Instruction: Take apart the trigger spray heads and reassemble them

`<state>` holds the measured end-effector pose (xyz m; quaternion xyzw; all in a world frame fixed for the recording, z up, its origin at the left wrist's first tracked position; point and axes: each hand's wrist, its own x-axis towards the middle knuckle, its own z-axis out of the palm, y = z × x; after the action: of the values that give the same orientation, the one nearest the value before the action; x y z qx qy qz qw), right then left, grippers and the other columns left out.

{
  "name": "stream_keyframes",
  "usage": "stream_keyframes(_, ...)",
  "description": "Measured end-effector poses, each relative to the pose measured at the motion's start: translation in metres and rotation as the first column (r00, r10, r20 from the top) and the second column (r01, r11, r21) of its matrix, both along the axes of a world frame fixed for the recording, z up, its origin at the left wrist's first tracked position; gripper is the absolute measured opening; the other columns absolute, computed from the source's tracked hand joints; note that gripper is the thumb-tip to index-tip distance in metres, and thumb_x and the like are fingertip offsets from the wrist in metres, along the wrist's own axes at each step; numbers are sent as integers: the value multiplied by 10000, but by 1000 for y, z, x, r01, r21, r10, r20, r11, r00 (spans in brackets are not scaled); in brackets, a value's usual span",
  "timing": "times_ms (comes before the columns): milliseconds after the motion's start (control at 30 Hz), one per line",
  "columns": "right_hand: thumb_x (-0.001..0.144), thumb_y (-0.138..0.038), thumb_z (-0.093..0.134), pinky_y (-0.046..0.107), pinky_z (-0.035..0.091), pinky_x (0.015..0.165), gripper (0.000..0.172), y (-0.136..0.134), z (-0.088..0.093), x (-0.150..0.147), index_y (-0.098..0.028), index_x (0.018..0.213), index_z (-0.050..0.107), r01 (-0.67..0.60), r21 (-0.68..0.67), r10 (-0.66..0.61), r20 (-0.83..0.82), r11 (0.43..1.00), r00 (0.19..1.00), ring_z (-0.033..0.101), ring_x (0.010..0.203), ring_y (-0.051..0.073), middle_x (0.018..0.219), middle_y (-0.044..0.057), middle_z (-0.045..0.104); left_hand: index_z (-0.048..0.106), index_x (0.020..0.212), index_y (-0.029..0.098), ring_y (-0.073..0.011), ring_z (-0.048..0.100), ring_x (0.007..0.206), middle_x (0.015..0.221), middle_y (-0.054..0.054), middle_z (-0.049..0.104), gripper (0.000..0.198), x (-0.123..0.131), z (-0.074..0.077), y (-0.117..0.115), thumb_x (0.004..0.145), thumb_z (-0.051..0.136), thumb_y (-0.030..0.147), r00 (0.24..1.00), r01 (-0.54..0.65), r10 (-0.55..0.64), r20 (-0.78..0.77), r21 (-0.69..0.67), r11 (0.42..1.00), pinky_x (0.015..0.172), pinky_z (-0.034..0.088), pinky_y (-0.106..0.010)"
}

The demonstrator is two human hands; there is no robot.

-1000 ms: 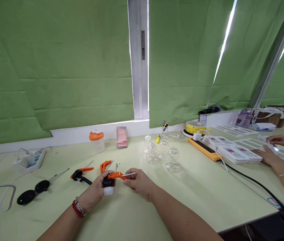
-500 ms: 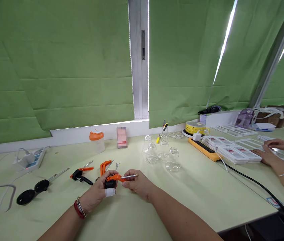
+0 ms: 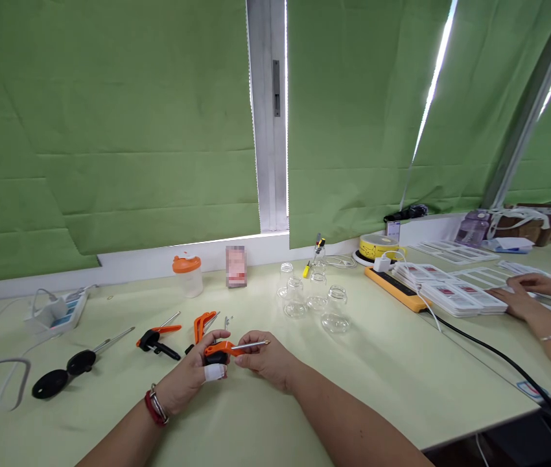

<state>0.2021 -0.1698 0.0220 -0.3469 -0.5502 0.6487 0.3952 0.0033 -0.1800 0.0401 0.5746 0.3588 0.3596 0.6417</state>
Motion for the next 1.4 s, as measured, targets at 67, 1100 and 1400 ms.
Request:
stream_keyframes(67,621,-332,749,206,260,491,334,-1,1,0,-182,848,556,-3,1,3,1,1000,1000,351,516,53,646,-49,522,423,1208,247,-126,512,700,757,21,564,555,1,0,0,707,653,187,1000,-1,1,23,-6,1000,720,393,-270)
stream_keyframes(1100,680,-419,685,224,391,580,348,9,11,7,-146,885,615,172,139,-190,132,975,973,476,641,93,751,7,556,560,1014,154,-150,534,583,678,-21,569,254,-18,17,14,821,537,318,823,-334,341,454,-98,938,602,450,-321)
stream_keyframes(1400,813,-168,461,301,438,724,225,33,2,-17,-186,973,617,-309,636,-414,727,708,548,569,821,180,925,66,627,567,884,162,-125,509,536,686,-12,569,111,-25,17,23,802,527,225,671,-502,493,554,-149,852,562,473,-314)
